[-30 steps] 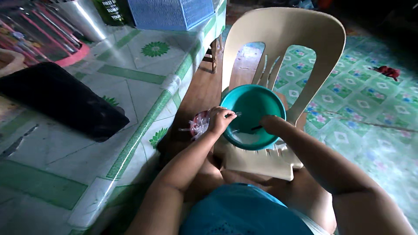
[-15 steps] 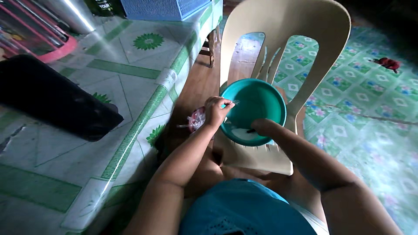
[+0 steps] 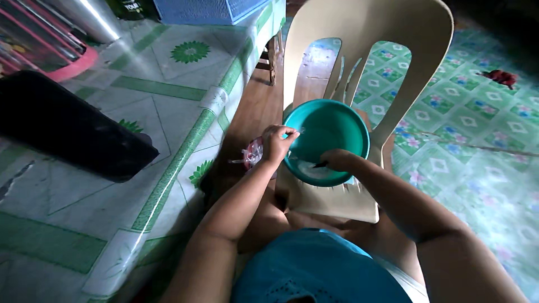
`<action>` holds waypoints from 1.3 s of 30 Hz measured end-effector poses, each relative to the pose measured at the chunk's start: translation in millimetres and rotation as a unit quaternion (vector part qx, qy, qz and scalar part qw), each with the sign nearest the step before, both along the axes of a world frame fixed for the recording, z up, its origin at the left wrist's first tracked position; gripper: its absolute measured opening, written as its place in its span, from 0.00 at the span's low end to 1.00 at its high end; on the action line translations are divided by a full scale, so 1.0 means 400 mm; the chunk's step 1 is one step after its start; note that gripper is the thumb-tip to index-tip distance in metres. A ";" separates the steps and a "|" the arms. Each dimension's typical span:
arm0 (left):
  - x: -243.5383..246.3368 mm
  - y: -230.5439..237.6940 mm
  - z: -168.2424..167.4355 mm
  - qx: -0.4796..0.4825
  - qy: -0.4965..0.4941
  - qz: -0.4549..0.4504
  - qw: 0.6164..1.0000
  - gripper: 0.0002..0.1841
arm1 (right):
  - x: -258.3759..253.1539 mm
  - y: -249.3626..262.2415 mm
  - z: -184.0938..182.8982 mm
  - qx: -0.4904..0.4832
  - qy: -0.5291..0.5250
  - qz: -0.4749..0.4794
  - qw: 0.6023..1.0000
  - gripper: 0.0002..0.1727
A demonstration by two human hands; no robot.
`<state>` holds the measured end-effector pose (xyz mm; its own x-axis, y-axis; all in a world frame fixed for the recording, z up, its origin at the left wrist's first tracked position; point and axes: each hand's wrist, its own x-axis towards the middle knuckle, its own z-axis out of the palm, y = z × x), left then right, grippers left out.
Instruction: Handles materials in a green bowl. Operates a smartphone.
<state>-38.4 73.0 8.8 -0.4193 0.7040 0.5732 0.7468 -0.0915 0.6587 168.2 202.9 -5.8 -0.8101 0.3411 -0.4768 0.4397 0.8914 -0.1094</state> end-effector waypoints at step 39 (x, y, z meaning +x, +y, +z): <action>0.039 -0.002 0.014 -0.153 0.130 -0.041 0.979 0.09 | 0.047 0.022 0.212 -0.024 0.150 -0.056 0.987 0.10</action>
<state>-23.0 72.0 14.3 -0.2222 0.8844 0.4104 0.8911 0.0134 0.4536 186.9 211.6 78.9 -0.8758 0.4198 -0.2381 0.4766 0.8296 -0.2908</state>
